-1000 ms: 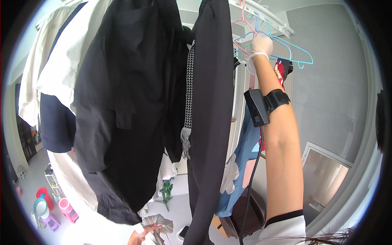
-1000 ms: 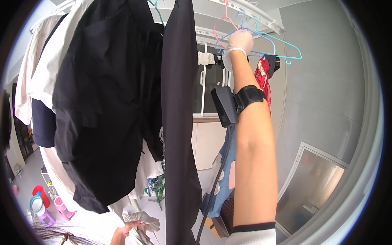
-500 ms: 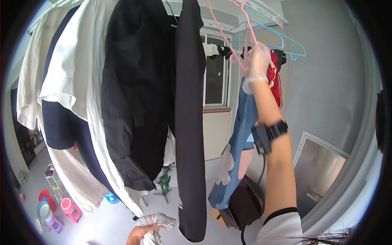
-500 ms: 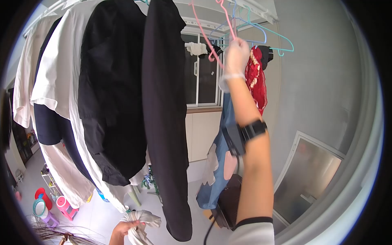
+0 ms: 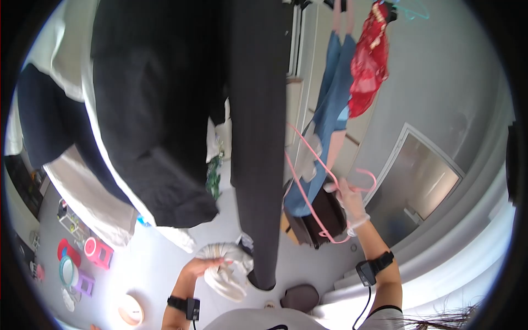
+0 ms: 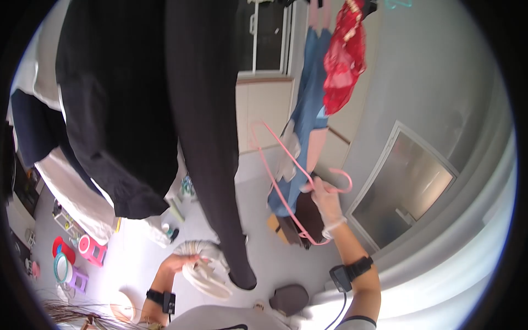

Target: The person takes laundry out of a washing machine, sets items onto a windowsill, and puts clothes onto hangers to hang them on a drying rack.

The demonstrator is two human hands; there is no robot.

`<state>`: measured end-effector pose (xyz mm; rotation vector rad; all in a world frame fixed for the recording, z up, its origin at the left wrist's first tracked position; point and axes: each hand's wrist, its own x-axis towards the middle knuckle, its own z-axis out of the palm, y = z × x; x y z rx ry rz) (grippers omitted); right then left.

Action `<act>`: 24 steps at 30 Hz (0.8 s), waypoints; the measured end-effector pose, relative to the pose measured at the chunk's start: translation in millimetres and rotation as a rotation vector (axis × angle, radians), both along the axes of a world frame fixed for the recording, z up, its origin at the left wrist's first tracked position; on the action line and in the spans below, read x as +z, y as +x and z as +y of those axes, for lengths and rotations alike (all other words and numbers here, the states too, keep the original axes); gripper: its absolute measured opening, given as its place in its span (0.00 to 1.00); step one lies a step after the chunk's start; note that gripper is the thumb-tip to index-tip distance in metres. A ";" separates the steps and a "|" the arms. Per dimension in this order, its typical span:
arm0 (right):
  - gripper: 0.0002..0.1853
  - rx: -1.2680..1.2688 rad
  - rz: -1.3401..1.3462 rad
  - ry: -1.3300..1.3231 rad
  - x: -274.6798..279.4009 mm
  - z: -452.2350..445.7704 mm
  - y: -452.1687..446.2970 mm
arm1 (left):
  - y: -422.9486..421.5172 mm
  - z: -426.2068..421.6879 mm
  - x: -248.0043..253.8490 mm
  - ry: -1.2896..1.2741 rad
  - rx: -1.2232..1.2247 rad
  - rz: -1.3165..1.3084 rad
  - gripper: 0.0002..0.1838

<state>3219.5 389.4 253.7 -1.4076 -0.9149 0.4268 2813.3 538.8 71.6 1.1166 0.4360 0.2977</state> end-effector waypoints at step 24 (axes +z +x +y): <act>0.25 1.185 -0.159 -1.045 -409.5 8.9 -167.8 | -102.7 -31.0 -59.6 0.426 0.477 0.089 0.28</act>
